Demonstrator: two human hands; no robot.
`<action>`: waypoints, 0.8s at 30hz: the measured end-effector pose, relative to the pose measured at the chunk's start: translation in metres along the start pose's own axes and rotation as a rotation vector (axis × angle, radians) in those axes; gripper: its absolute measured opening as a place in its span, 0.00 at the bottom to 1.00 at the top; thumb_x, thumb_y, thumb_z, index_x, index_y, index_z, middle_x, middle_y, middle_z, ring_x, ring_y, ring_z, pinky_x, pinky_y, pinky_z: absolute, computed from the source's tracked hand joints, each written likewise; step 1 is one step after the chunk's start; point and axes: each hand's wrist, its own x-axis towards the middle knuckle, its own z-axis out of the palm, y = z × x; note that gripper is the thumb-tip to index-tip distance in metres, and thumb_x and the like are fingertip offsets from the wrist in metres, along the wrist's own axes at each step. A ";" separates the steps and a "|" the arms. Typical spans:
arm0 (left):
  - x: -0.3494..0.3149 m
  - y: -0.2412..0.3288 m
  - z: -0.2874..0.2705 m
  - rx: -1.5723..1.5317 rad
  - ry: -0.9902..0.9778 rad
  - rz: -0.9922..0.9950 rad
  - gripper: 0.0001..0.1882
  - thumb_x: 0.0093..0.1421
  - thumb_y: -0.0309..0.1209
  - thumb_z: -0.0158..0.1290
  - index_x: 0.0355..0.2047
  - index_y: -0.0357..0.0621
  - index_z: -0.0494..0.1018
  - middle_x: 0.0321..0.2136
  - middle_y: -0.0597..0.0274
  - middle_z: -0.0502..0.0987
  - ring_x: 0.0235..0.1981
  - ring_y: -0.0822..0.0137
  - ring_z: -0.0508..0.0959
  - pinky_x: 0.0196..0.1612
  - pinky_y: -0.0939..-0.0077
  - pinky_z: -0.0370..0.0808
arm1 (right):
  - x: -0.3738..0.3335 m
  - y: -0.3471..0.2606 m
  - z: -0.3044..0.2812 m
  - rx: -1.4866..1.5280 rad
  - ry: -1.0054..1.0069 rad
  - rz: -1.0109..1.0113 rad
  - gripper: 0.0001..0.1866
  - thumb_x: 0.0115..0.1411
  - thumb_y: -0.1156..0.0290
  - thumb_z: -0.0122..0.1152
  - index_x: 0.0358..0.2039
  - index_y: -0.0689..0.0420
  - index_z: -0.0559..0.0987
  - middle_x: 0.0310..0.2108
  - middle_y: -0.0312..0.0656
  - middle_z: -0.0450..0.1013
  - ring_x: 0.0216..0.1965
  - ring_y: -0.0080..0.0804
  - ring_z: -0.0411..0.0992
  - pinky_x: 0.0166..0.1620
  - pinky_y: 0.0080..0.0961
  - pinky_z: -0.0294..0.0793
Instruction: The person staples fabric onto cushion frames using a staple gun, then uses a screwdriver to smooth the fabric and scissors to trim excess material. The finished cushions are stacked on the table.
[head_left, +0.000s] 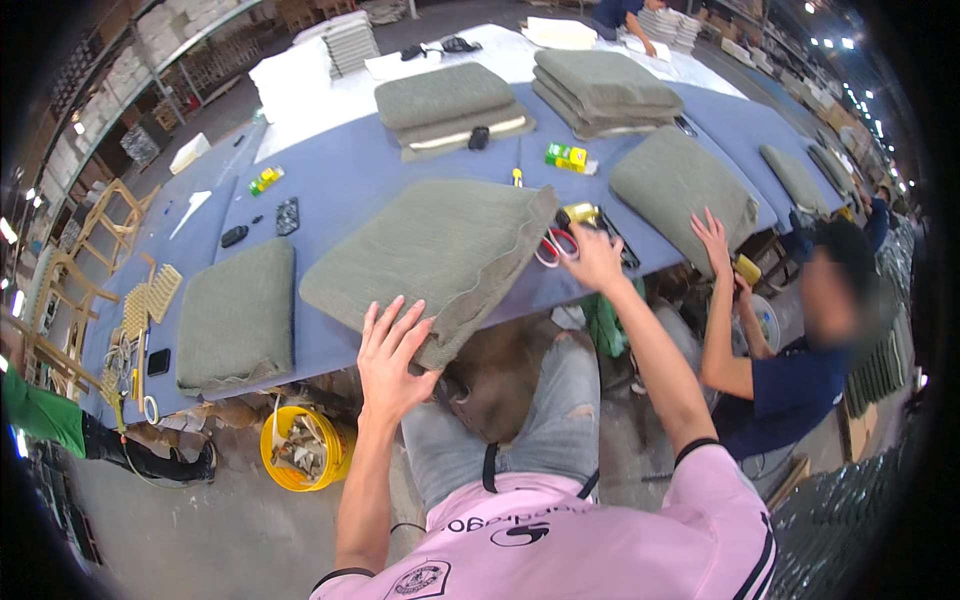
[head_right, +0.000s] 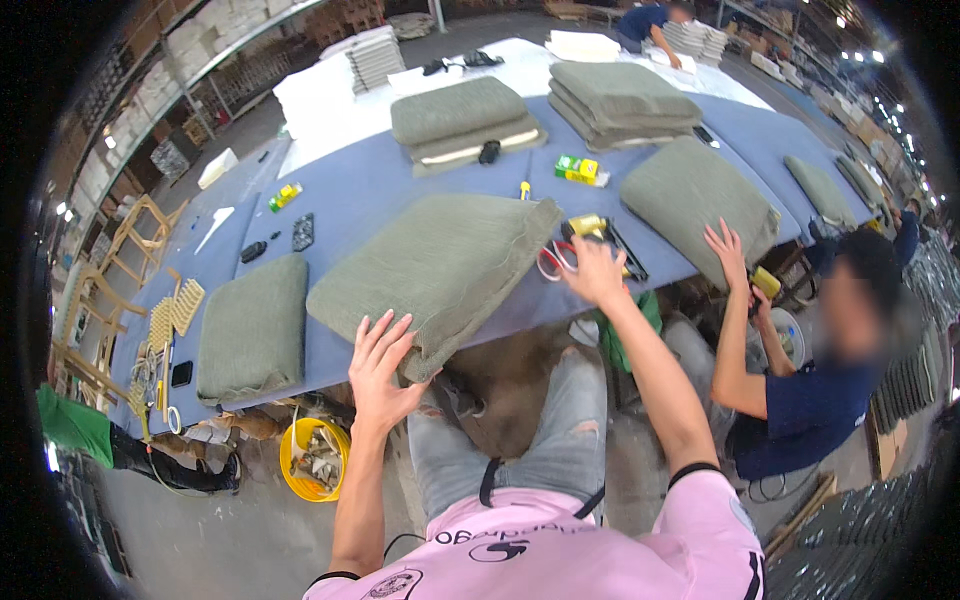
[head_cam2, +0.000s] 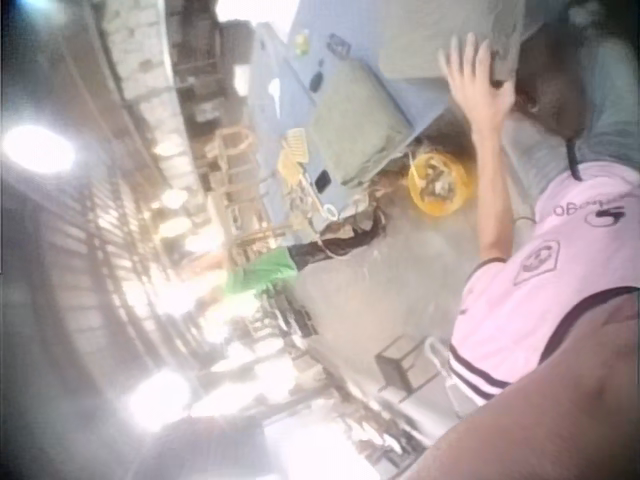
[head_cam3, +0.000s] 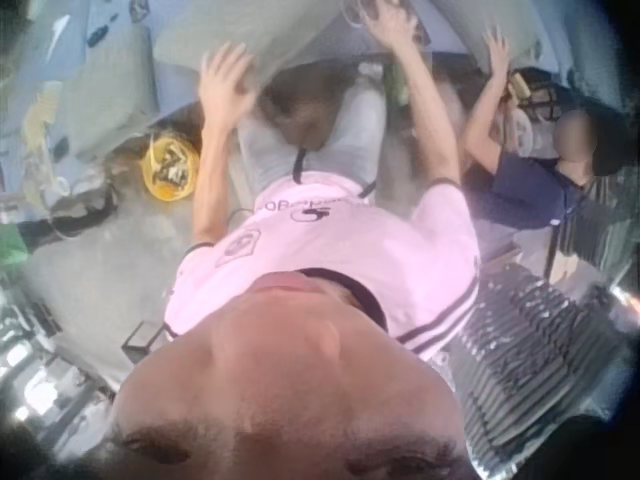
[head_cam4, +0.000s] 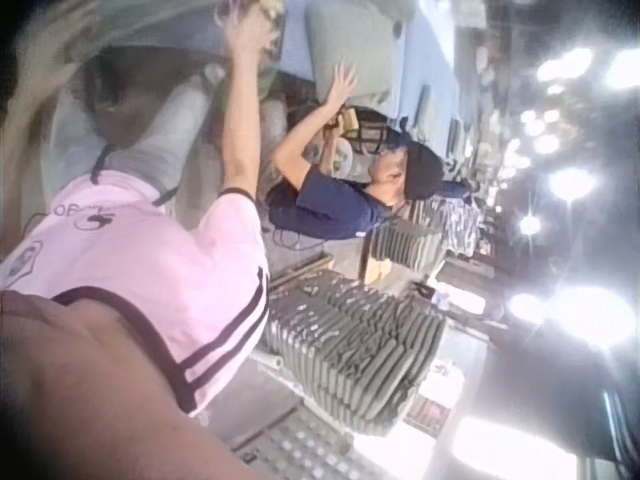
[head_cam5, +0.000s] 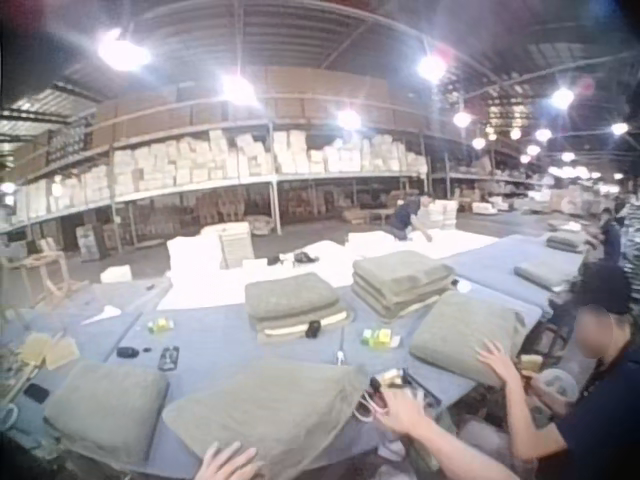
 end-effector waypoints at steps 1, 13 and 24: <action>0.019 0.010 -0.015 -0.076 0.086 0.044 0.30 0.43 0.34 0.78 0.46 0.42 0.81 0.57 0.53 0.84 0.65 0.43 0.78 0.71 0.39 0.67 | -0.007 -0.008 -0.001 0.107 -0.010 -0.059 0.49 0.61 0.40 0.71 0.76 0.50 0.64 0.68 0.57 0.70 0.68 0.54 0.69 0.70 0.69 0.58; 0.027 0.030 -0.162 -0.240 0.730 -0.578 0.35 0.71 0.50 0.57 0.70 0.44 0.62 0.67 0.55 0.66 0.60 0.61 0.75 0.66 0.63 0.71 | -0.154 0.029 -0.030 1.493 0.211 -0.064 0.39 0.74 0.49 0.61 0.73 0.64 0.65 0.69 0.49 0.70 0.67 0.41 0.70 0.71 0.41 0.67; -0.076 -0.087 0.013 -0.898 0.282 -0.916 0.37 0.73 0.31 0.48 0.79 0.47 0.50 0.75 0.52 0.60 0.76 0.56 0.59 0.76 0.55 0.56 | -0.147 -0.039 0.022 0.617 0.161 0.347 0.36 0.76 0.48 0.58 0.68 0.70 0.72 0.61 0.57 0.75 0.64 0.49 0.71 0.68 0.39 0.66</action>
